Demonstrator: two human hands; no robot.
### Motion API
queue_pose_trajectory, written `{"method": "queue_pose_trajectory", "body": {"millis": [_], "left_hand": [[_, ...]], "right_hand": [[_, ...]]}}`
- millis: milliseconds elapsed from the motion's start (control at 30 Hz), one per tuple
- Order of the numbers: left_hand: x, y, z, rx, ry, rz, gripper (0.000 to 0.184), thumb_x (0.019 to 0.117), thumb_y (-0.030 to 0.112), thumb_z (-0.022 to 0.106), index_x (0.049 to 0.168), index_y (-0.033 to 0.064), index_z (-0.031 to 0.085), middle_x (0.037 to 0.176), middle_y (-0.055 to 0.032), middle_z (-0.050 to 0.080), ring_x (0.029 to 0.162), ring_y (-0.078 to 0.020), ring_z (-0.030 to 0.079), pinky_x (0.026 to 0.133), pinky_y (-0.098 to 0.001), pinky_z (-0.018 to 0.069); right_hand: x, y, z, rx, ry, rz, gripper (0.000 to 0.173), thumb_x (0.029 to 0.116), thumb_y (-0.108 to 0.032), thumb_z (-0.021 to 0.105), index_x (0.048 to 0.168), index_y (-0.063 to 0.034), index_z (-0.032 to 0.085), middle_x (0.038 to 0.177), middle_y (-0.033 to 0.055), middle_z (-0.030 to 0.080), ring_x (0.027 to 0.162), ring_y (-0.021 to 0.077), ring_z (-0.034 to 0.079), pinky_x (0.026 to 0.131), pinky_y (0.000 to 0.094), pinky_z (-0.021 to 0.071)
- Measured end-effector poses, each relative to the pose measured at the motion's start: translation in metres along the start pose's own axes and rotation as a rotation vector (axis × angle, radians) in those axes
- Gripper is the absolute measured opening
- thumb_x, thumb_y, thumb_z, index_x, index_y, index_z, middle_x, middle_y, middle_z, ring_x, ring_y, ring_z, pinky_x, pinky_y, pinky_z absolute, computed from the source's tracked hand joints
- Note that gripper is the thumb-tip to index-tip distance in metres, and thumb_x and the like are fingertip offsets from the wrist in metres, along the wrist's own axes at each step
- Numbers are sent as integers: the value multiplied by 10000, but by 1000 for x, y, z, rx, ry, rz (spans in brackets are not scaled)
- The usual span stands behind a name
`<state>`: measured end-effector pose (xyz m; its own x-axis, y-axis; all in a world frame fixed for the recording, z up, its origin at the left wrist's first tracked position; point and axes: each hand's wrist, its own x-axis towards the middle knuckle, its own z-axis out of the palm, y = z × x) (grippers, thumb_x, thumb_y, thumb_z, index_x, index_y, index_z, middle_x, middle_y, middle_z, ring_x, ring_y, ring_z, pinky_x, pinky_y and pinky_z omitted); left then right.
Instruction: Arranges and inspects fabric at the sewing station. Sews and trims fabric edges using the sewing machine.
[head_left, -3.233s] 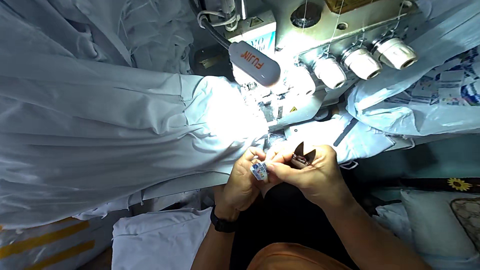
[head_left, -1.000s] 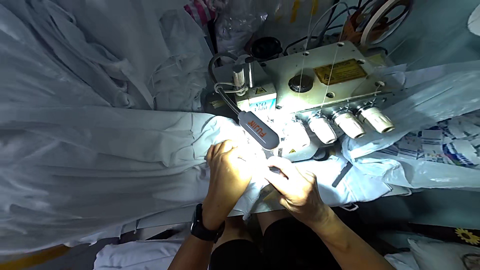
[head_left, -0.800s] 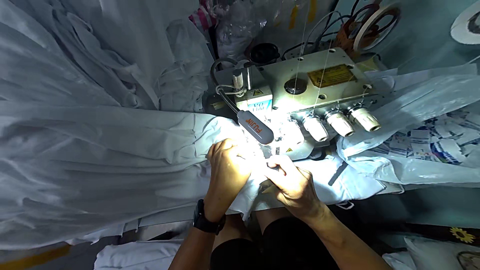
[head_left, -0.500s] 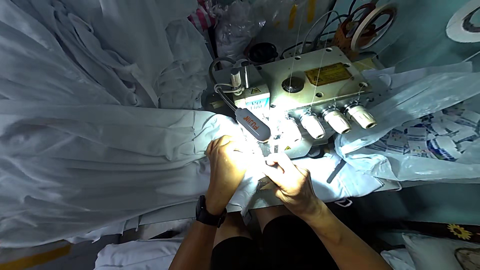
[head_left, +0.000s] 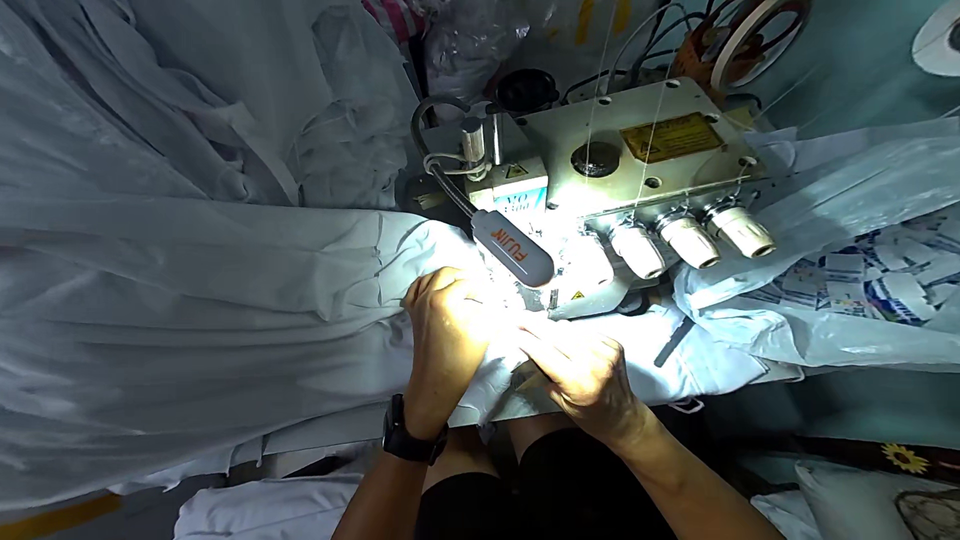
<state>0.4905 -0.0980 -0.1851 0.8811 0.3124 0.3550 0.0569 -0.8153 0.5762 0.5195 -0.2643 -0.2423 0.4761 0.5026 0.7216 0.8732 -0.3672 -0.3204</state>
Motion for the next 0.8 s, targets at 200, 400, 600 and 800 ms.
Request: {"method": "queue_pose_trajectory", "body": {"millis": [200, 400, 600, 800], "left_hand": [[-5, -8, 2, 31, 6, 77, 76, 828, 115, 741, 885, 68, 761, 1039, -66, 728, 1014, -220, 675, 965, -505, 460], [-14, -20, -6, 76, -18, 221, 164, 833, 194, 722, 945, 114, 812, 1091, -51, 761, 1152, -205, 683, 1091, -567, 401], [-6, -24, -3, -2, 4, 218, 163, 817, 145, 730, 960, 93, 789, 1124, -44, 750, 1149, -170, 678, 1108, -524, 401], [-5, -27, -1, -14, 17, 233, 172, 813, 139, 732, 959, 76, 797, 1115, -57, 756, 1150, -188, 680, 1094, -506, 420]], "right_hand": [[2, -6, -3, -86, -13, 4, 217, 925, -70, 566, 898, -86, 781, 956, 91, 786, 633, 212, 625, 539, 325, 427], [5, -13, -6, -173, -32, 38, 244, 940, -120, 558, 877, -114, 793, 919, 77, 784, 619, 208, 605, 540, 327, 398], [8, -11, -4, -165, -36, 55, 260, 941, -133, 547, 878, -107, 798, 925, 80, 788, 617, 218, 611, 541, 338, 405], [4, -9, -1, -112, -30, 64, 259, 924, -121, 543, 923, -86, 799, 993, 99, 790, 653, 242, 647, 538, 351, 435]]}}
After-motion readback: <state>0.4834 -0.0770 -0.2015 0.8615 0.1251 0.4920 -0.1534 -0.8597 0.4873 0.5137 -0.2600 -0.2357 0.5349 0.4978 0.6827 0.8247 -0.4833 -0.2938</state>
